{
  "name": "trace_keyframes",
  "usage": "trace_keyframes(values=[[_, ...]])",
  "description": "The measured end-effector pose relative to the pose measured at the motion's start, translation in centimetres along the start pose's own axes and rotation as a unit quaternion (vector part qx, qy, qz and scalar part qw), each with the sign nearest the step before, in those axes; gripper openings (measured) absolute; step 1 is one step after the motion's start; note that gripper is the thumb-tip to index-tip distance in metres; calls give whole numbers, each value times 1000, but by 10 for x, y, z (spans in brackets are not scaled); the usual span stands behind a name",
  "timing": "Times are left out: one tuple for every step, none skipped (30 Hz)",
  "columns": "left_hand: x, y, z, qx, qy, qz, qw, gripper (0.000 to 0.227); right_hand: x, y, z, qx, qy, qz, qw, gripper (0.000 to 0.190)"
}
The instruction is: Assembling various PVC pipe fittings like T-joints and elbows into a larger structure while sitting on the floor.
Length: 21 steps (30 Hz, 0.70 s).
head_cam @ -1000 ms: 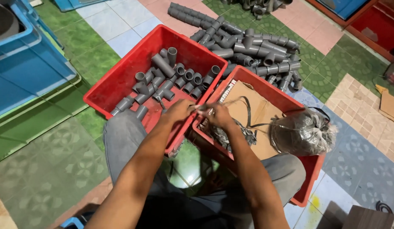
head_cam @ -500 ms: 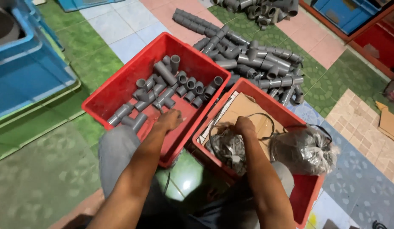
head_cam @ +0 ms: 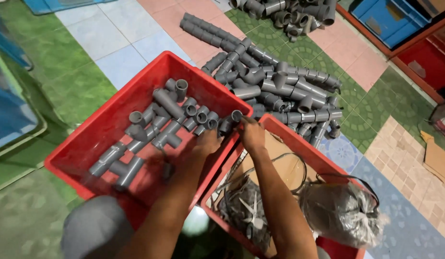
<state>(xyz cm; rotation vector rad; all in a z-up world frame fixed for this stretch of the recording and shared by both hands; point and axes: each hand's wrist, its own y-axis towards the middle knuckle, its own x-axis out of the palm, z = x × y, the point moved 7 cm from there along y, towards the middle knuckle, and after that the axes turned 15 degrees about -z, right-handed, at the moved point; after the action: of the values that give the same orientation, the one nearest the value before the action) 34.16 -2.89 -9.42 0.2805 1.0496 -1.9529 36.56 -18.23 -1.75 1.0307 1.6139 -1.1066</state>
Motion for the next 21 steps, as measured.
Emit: trace_keyframes(values=[[3,14,2,0,-2,-2,1000,44,7,12,4,1,-1,-3,1000,42],[3,28,1,-10,-4,2,1000,46,16,25,5,4,-47,-16,999,43],[4,42,0,-20,-6,6,1000,47,25,37,6,6,-92,-29,995,44],[9,60,-2,-21,-7,3,1000,47,33,48,8,6,-91,-32,995,44],[14,78,-6,-25,-15,-2,1000,48,43,60,10,14,-105,-59,993,44],[19,95,-10,-30,-22,-6,999,50,54,71,12,21,-119,-85,989,44],[19,100,-9,-32,-22,-8,999,50,60,76,13,21,-117,-87,989,44],[22,104,-9,-35,-31,-14,999,55,64,79,9,1,-147,-68,987,42],[25,107,-9,-39,-40,-20,998,61,68,81,6,-19,-176,-49,983,41],[22,97,-2,-41,-41,-21,998,61,74,88,7,-20,-175,-52,983,41],[20,86,6,-46,-33,-24,998,56,80,95,10,-6,-191,-65,979,42],[18,74,13,-51,-25,-28,998,52,87,100,12,9,-207,-77,975,44],[24,84,6,-53,-25,-30,998,52,94,104,11,8,-205,-80,975,44],[29,94,2,-54,-31,-29,998,49,98,107,12,16,-210,-79,974,41],[34,104,-2,-55,-38,-28,997,47,102,111,13,23,-216,-78,973,38],[46,120,-11,-54,-38,-28,997,47,100,111,12,24,-216,-78,973,38],[56,135,-19,-46,-36,-19,998,40,99,110,10,22,-221,-74,972,35],[68,148,-28,-39,-35,-10,999,34,98,108,7,19,-226,-70,971,32],[67,150,-26,-39,-36,-10,999,34,92,108,5,18,-227,-71,971,32],[67,151,-24,-51,23,-6,998,36,87,106,2,7,-217,-68,974,30],[68,151,-22,-63,82,-3,995,38,82,105,-1,-5,-207,-66,976,28]])
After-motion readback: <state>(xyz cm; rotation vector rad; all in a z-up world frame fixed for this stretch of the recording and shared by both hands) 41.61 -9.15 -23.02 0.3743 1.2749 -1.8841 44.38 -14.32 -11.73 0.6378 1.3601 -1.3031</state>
